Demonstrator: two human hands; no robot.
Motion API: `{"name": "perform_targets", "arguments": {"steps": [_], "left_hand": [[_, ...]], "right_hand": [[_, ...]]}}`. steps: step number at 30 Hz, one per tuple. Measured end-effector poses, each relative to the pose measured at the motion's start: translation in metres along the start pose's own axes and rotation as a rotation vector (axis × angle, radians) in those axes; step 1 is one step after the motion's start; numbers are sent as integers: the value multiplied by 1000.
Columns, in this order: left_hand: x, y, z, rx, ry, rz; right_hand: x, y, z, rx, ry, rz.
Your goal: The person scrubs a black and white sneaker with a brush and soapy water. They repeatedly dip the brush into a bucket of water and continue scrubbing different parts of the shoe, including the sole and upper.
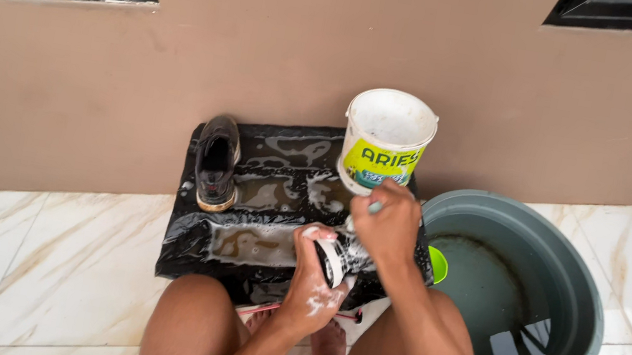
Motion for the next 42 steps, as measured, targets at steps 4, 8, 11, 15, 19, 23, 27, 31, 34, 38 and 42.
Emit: {"name": "perform_targets", "arguments": {"steps": [4,8,11,15,19,23,27,31,34,38,42], "left_hand": [[4,0,-7,-21,18,-54],[1,-8,-6,-1,89,-40],[-3,-9,-4,-12,45,-22],[3,-6,-10,-10,35,-12],[9,-13,2,68,81,26],[10,-15,8,76,119,41],[16,-20,3,88,113,76],[36,-32,19,37,142,45],[49,-31,26,75,184,159],[71,-45,32,102,389,301],[60,-53,44,-59,521,216]], "right_hand": [[62,9,23,-86,76,200],[69,5,21,-13,-73,221],[12,-4,5,13,-20,51],[50,2,17,-59,85,143],[55,6,22,13,-72,152],[-1,-4,21,-70,-57,85],[57,4,36,-46,-14,142],[85,17,27,-51,-170,300],[59,11,23,-113,-138,385],[18,-2,19,-284,-221,209],[52,25,4,-299,-243,227]]}}
Point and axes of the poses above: each hand's wrist, its own y-axis away from the middle knuckle, its own z-axis out of the back of the hand, x = y × z, the point moved 7 cm from there along -y, towards the middle knuckle, and after that the axes turned 7 degrees about z, right-handed, at the moved point
